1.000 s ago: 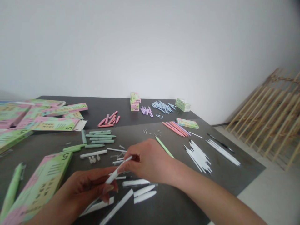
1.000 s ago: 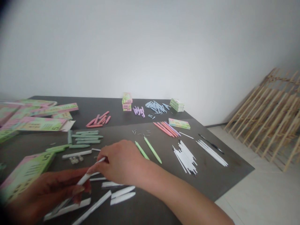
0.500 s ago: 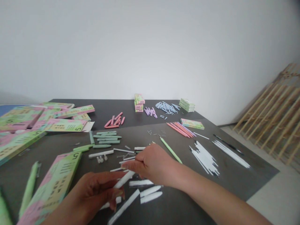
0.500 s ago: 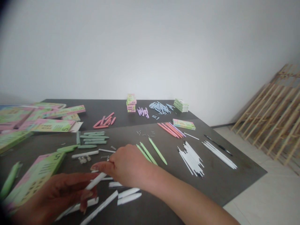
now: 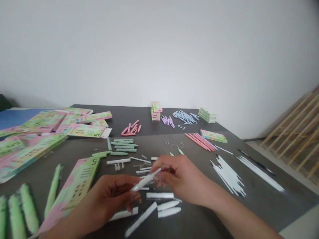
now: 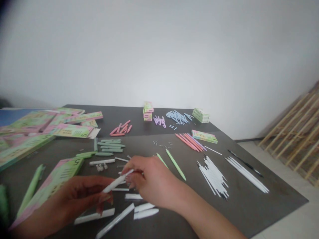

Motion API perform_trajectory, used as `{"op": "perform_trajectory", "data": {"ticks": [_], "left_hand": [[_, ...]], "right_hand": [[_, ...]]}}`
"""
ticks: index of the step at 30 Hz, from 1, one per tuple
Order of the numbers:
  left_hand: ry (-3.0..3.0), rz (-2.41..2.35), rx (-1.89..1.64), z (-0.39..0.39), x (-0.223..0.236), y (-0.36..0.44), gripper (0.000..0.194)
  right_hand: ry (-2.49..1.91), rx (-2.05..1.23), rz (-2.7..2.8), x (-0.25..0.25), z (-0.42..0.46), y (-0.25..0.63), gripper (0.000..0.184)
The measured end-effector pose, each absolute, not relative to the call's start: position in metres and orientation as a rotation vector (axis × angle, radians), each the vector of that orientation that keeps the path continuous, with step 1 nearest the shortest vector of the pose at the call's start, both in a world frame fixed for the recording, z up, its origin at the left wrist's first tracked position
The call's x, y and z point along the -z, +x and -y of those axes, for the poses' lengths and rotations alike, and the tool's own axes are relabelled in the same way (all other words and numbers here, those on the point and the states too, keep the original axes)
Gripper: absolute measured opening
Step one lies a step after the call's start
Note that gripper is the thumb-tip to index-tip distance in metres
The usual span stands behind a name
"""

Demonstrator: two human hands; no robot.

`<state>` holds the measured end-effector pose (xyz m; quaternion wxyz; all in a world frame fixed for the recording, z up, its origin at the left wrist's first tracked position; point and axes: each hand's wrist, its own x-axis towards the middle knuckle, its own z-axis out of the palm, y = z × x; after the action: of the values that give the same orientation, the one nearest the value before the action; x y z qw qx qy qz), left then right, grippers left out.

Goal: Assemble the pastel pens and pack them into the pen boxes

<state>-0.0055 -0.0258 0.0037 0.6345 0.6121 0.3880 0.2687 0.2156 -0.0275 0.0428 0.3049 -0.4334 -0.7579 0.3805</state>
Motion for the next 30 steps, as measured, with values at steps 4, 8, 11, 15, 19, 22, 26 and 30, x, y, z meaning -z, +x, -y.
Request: {"op": "perform_trajectory", "data": {"ticks": [4,8,11,15,19,22,26,30], "left_hand": [[1.343,-0.908,-0.614,0.027,0.001,-0.006,0.047],[1.429,-0.919,-0.579,0.029,-0.003,-0.006,0.040],[1.474,-0.956,-0.566,0.028,-0.005,-0.005,0.040],[1.440,-1.041,-0.618,0.027,-0.004,-0.005,0.052],[1.431,-1.093,-0.634,0.028,-0.006,-0.005,0.054],[1.422,-1.093,-0.632,0.028,-0.008,-0.005,0.045],[1.445,-1.106,-0.649,0.026,-0.004,-0.005,0.034],[1.535,-1.151,-0.623,0.027,-0.003,-0.007,0.028]], "right_hand": [[-1.193,-0.967,2.027,-0.040,0.023,0.213,0.012],[-1.323,-0.872,2.096,-0.041,0.021,0.208,0.041],[-1.239,-0.911,2.059,-0.037,0.022,0.209,0.028],[-1.107,-1.061,1.923,-0.029,0.022,0.212,0.016],[-1.292,-0.953,2.016,-0.029,0.019,0.210,0.035],[-1.238,-0.972,2.023,-0.028,0.018,0.208,0.026],[-1.155,-1.012,1.968,-0.022,0.018,0.208,0.011],[-1.272,-0.842,2.030,-0.015,0.017,0.207,0.033]]}}
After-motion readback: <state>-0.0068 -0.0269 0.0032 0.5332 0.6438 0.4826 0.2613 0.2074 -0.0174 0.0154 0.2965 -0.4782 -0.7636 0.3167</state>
